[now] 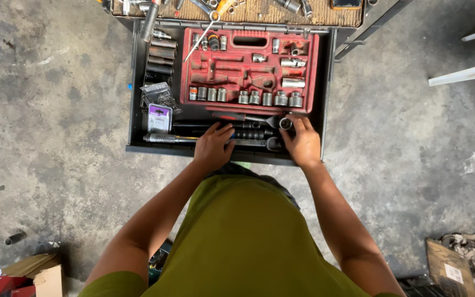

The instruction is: The person stands at a cluttered tool cart in a workshop, opens a drawer containing a red socket organizer, and places sockets, wrenches, a ratchet and extension bars from the cart top into the organizer slots one at a time. They then open another drawer with a blue socket case and continue placing sockets and a wrench into it.

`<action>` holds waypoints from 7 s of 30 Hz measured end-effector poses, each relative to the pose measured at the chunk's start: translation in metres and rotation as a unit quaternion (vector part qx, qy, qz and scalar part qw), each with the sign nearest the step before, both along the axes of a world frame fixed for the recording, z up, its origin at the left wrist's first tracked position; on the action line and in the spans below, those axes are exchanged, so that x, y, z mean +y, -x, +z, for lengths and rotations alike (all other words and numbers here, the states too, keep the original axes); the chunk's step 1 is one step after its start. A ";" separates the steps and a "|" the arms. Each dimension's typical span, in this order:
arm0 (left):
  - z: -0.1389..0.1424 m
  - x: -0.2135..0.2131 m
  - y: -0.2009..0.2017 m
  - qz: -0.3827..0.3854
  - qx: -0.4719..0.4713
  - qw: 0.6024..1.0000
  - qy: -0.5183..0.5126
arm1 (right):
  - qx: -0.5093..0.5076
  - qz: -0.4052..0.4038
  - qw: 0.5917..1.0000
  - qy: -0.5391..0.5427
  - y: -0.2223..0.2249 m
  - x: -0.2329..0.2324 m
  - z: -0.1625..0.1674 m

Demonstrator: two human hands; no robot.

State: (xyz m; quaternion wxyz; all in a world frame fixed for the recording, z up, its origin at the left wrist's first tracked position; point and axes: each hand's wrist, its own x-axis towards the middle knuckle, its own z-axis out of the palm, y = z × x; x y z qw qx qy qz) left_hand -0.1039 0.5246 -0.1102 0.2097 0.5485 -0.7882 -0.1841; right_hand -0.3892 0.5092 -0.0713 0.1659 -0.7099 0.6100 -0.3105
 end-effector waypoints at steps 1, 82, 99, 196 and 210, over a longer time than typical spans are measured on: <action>0.000 0.002 -0.002 -0.003 0.006 1.000 -0.021 | -0.012 0.004 1.000 -0.006 0.000 0.000 0.000; 0.020 -0.202 -0.129 0.398 -0.314 0.849 -0.151 | 0.066 -0.045 0.988 -0.131 -0.051 0.002 0.029; 0.074 -0.231 -0.062 0.218 -0.142 0.965 -0.032 | 0.065 -0.036 0.990 -0.121 -0.037 -0.002 0.033; 0.080 -0.419 0.149 0.101 0.568 0.796 -0.183 | 0.060 -0.197 0.978 -0.019 -0.026 -0.052 0.032; 0.056 -0.474 0.279 0.282 0.285 0.915 -0.045 | 0.029 -0.089 0.996 0.007 0.013 -0.047 0.016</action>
